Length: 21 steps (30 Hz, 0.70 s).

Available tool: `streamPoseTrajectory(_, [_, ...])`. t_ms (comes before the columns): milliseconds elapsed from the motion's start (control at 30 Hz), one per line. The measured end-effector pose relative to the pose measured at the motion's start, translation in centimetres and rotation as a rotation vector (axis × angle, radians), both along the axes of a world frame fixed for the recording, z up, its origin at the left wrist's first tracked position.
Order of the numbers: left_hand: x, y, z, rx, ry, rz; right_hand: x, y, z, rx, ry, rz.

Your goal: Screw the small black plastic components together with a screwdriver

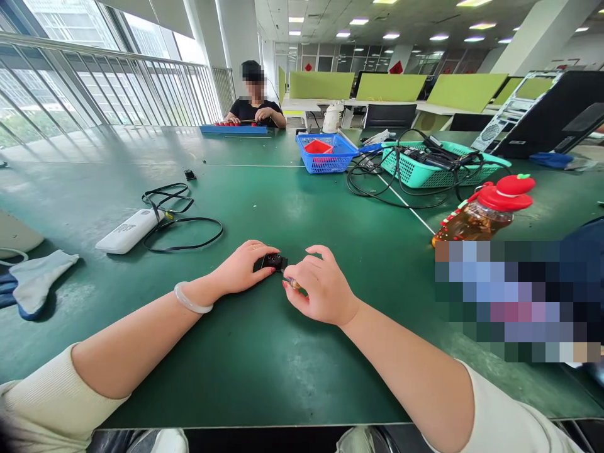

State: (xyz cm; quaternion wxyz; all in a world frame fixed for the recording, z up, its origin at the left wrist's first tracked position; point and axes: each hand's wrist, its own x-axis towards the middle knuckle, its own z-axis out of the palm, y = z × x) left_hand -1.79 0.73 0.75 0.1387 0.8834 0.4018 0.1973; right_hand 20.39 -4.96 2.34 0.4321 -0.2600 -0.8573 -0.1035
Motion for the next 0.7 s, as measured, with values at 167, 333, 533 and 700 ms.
streamPoseTrajectory(167, [0.0, -0.2, 0.3, -0.024, -0.016, -0.001, 0.5, 0.5, -0.2, -0.242, 0.164, -0.126])
streamPoseTrajectory(333, [0.0, -0.1, 0.5, -0.036, -0.011, -0.005, 1.1, 1.7, -0.6, -0.495, 0.360, -0.285])
streamPoseTrajectory(533, [-0.1, -0.1, 0.4, -0.068, 0.003, 0.013, 2.0, 3.0, -1.4, -0.682, 0.615, -0.325])
streamPoseTrajectory(700, [0.0, -0.1, 0.4, -0.053, 0.004, 0.007, 2.0, 2.9, -1.6, -0.678, 0.563, -0.245])
